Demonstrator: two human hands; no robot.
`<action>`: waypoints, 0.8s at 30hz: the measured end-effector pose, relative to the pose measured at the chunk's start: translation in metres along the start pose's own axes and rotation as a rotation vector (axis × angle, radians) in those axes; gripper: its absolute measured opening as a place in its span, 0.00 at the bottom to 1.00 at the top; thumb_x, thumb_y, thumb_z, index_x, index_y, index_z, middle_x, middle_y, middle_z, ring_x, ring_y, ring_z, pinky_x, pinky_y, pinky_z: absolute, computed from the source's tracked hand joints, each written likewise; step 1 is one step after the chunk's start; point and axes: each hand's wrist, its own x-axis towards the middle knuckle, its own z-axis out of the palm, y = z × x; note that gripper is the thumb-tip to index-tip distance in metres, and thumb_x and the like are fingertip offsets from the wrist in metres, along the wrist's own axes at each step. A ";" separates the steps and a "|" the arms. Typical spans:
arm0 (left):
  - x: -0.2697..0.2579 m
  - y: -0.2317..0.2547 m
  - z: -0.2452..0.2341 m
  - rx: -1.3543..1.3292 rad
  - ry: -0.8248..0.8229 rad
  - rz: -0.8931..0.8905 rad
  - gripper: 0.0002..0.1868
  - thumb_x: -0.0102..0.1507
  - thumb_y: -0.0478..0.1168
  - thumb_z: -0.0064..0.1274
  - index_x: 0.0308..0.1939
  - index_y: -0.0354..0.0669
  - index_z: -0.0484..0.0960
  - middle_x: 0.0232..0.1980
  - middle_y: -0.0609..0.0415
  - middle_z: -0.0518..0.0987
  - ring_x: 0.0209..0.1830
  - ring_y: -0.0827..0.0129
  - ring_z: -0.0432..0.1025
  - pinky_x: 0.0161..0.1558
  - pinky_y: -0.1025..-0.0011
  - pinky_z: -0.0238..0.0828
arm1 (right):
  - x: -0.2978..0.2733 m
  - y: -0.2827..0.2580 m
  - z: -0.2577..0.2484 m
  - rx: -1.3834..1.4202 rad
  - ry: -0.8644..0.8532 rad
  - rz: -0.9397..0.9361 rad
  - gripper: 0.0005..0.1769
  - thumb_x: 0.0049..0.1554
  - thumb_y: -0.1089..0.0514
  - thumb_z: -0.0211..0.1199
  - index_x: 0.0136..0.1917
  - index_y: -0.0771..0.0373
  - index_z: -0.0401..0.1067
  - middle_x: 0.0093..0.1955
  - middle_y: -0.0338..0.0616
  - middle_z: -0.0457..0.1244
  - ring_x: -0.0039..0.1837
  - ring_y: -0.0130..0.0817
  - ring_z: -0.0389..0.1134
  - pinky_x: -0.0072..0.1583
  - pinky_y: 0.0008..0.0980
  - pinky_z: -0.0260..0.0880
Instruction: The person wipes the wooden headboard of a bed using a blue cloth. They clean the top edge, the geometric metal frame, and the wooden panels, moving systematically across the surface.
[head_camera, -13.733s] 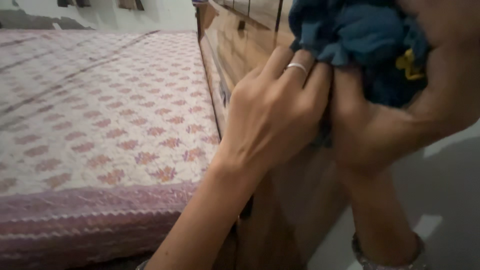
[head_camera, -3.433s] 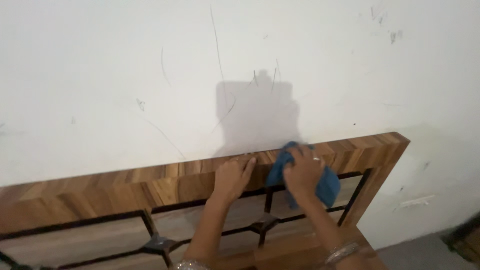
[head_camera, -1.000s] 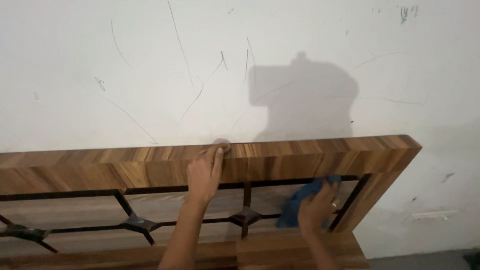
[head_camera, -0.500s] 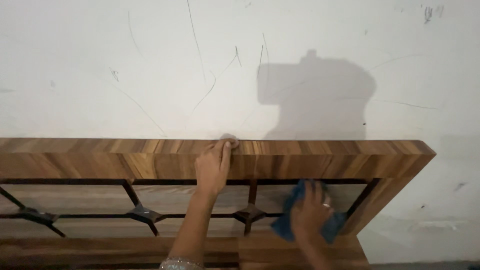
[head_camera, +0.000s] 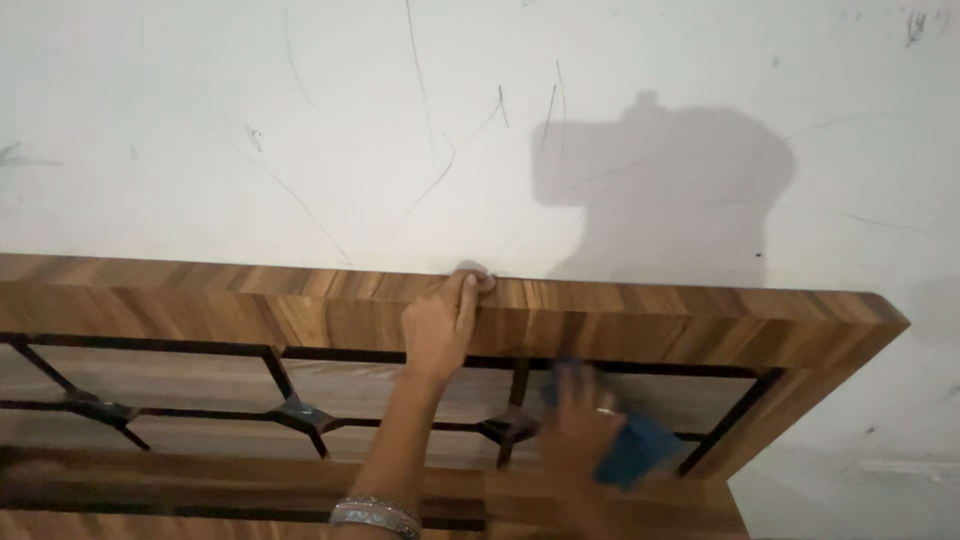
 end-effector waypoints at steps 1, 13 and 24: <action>0.001 -0.001 -0.001 0.015 0.009 0.009 0.19 0.72 0.47 0.38 0.45 0.46 0.85 0.39 0.48 0.86 0.40 0.51 0.79 0.39 0.55 0.72 | -0.004 -0.016 0.006 0.056 -0.015 -0.076 0.38 0.45 0.57 0.65 0.70 0.54 0.66 0.75 0.47 0.57 0.66 0.53 0.59 0.59 0.57 0.58; 0.001 -0.002 0.002 0.084 0.065 0.029 0.18 0.73 0.45 0.39 0.44 0.45 0.85 0.34 0.48 0.84 0.36 0.54 0.78 0.35 0.57 0.71 | 0.017 0.065 -0.017 -0.109 -0.114 0.134 0.46 0.44 0.57 0.67 0.76 0.49 0.61 0.78 0.44 0.53 0.69 0.53 0.58 0.62 0.55 0.56; -0.002 -0.007 0.000 0.021 0.093 0.104 0.15 0.71 0.43 0.42 0.43 0.45 0.85 0.34 0.49 0.85 0.35 0.55 0.79 0.36 0.58 0.73 | 0.021 0.097 -0.025 -0.084 0.011 0.040 0.41 0.48 0.57 0.64 0.75 0.44 0.63 0.78 0.42 0.55 0.69 0.51 0.59 0.65 0.57 0.56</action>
